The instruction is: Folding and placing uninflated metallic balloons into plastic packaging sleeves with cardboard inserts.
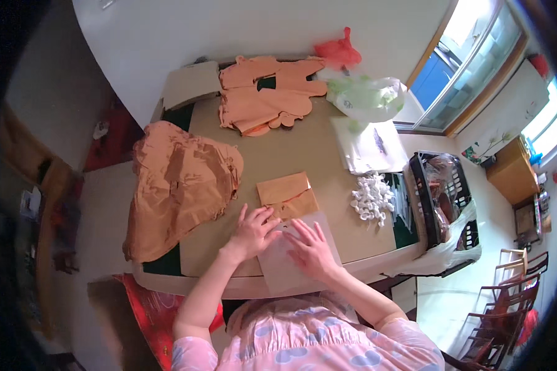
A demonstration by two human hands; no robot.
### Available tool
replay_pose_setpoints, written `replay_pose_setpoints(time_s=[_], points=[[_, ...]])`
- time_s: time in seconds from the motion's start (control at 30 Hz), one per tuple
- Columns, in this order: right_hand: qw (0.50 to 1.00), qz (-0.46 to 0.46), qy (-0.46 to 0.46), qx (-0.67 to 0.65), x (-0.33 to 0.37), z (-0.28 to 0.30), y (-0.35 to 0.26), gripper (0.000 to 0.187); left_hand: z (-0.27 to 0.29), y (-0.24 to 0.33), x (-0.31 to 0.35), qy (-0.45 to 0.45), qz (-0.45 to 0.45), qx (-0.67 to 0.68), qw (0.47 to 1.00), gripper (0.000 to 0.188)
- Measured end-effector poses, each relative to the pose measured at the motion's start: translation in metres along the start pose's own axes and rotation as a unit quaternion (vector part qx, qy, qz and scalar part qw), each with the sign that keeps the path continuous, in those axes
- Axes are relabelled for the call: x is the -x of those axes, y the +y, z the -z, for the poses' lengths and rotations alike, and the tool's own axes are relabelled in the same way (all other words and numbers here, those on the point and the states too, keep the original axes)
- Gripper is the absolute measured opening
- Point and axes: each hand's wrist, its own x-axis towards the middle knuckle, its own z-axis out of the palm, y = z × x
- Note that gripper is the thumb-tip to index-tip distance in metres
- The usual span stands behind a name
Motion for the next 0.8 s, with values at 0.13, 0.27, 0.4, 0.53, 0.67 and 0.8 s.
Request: replay_pose_setpoints(time_s=[0.13, 0.27, 0.4, 0.53, 0.67, 0.8], points=[[1.0, -0.005, -0.008, 0.029, -0.001, -0.019, -0.004, 0.048, 0.002, -0.004, -0.001, 0.049, 0.014, 0.045, 0.998, 0.027], [1.0, 0.001, -0.005, 0.029, -0.002, -0.019, -0.006, 0.047, 0.013, -0.019, -0.023, 0.135, 0.193, 0.188, 0.954, 0.022], [0.999, 0.005, -0.004, 0.038, 0.003, -0.02, -0.005, 0.047, 0.002, -0.029, -0.044, 0.12, 0.089, 0.017, 0.989, 0.041], [0.999, 0.001, -0.011, 0.036, 0.003, -0.018, -0.004, 0.047, -0.022, -0.015, -0.043, -0.065, 0.119, -0.058, 0.989, 0.075], [1.0, -0.001, -0.012, 0.029, 0.001, -0.016, -0.004, 0.047, -0.037, -0.029, -0.045, 0.047, 0.071, -0.096, 0.992, 0.067], [1.0, -0.006, -0.008, 0.026, -0.001, -0.014, -0.006, 0.047, -0.02, -0.048, -0.069, 0.264, 0.165, 0.093, 0.946, 0.035]])
